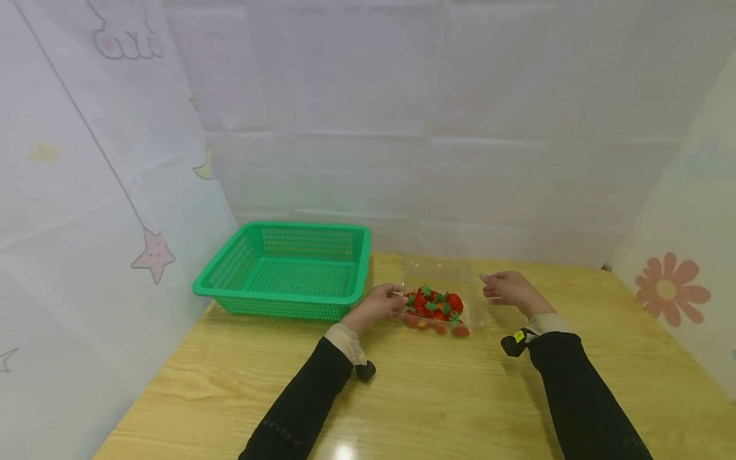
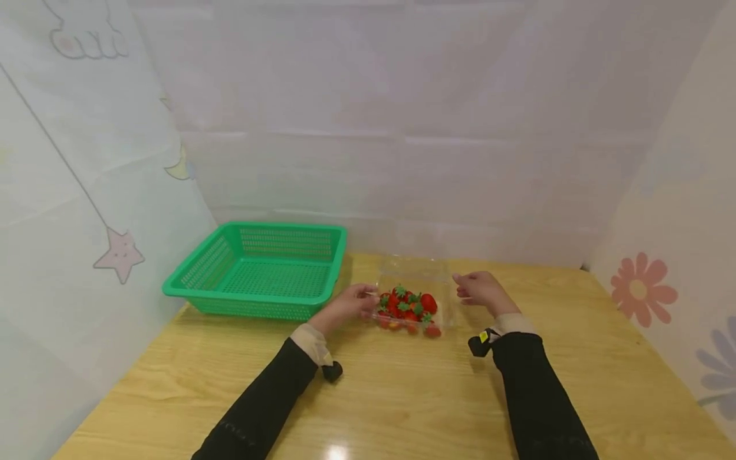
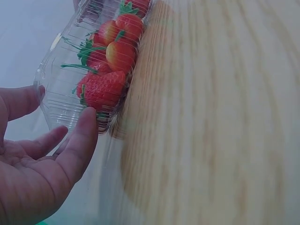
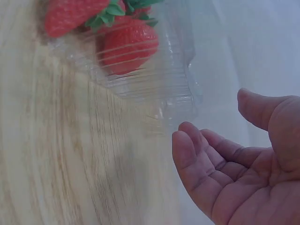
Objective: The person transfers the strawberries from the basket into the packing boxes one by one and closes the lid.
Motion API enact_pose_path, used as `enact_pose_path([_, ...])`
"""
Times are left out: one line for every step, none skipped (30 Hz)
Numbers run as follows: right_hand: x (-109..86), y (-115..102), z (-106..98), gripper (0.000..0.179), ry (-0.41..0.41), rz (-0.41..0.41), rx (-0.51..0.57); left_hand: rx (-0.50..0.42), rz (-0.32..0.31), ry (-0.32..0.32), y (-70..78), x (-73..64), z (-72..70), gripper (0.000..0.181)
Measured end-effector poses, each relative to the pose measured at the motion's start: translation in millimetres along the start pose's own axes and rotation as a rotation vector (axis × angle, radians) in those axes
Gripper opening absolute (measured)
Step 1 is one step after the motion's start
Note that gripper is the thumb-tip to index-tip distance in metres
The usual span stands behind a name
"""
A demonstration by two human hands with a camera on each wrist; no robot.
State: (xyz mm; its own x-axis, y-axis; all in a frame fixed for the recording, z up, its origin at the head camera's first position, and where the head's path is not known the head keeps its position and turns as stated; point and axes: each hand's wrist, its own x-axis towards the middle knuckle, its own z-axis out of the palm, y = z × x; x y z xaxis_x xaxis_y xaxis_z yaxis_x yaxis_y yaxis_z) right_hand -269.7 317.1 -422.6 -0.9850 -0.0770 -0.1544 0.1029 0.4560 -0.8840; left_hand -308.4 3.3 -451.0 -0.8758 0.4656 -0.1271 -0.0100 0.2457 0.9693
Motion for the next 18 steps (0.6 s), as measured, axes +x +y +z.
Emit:
enact_pose_path([4.2, 0.1, -0.5, 0.073, -0.012, 0.007, 0.006, -0.005, -0.002, -0.001, -0.7, 0.1, -0.3, 0.045])
enact_pose_path([8.1, 0.3, -0.9, 0.073, -0.027, 0.013, 0.011, -0.010, -0.001, -0.002, -1.4, 0.2, -0.7, 0.045])
enact_pose_path([11.8, 0.6, -0.9, 0.073, -0.040, 0.021, 0.015, -0.012, 0.000, -0.004, -2.5, 0.4, -1.0, 0.044])
enact_pose_path([15.2, 0.8, -0.6, 0.072, -0.054, 0.029, 0.024, -0.018, 0.001, -0.008, -3.3, 0.4, -1.2, 0.044])
enact_pose_path([18.6, 1.3, -0.3, 0.070, -0.063, 0.037, 0.035, -0.023, 0.001, -0.010, -4.1, 0.4, -1.4, 0.044])
enact_pose_path([21.9, 1.8, 0.2, 0.069, -0.070, 0.046, 0.050, -0.026, 0.001, -0.012, -4.7, 0.4, -1.5, 0.044])
enact_pose_path([24.6, 2.1, 0.8, 0.066, -0.077, 0.053, 0.059, -0.032, 0.002, -0.012, -5.4, 0.4, -1.6, 0.044])
enact_pose_path([27.1, 2.9, 1.5, 0.063, -0.088, 0.055, 0.071, -0.033, 0.005, -0.012, -5.7, 0.2, -1.8, 0.044])
enact_pose_path([29.4, 4.1, 2.0, 0.060, -0.099, 0.056, 0.086, -0.033, 0.008, -0.013, -5.9, 0.1, -1.8, 0.045])
enact_pose_path([31.4, 5.2, 2.7, 0.056, -0.104, 0.064, 0.106, -0.034, 0.010, -0.013, -6.0, -0.1, -1.7, 0.045])
enact_pose_path([32.9, 6.6, 3.5, 0.053, -0.108, 0.071, 0.120, -0.028, 0.012, -0.014, -6.0, -0.2, -1.5, 0.045])
enact_pose_path([34.1, 8.0, 4.2, 0.051, -0.117, 0.074, 0.134, -0.025, 0.016, -0.015, -6.1, -0.2, -1.3, 0.046])
enact_pose_path([34.7, 9.4, 4.8, 0.050, -0.126, 0.075, 0.148, -0.023, 0.016, -0.015, -6.1, -0.2, -1.0, 0.046])
enact_pose_path([35.2, 11.1, 5.1, 0.050, -0.136, 0.074, 0.164, -0.022, 0.016, -0.017, -5.8, -0.1, -0.7, 0.046])
enact_pose_path([35.6, 12.2, 5.5, 0.050, -0.137, 0.079, 0.177, -0.021, 0.015, -0.019, -5.3, -0.1, -0.4, 0.046])
enact_pose_path([35.8, 12.9, 5.9, 0.050, -0.139, 0.078, 0.187, -0.020, 0.013, -0.020, -4.8, -0.2, -0.2, 0.046])
enact_pose_path([36.2, 13.4, 6.1, 0.050, -0.138, 0.078, 0.198, -0.020, 0.012, -0.019, -4.1, 0.0, -0.3, 0.046])
enact_pose_path([36.5, 13.4, 6.2, 0.051, -0.137, 0.071, 0.200, -0.024, 0.013, -0.017, -3.5, 0.5, -0.6, 0.046])
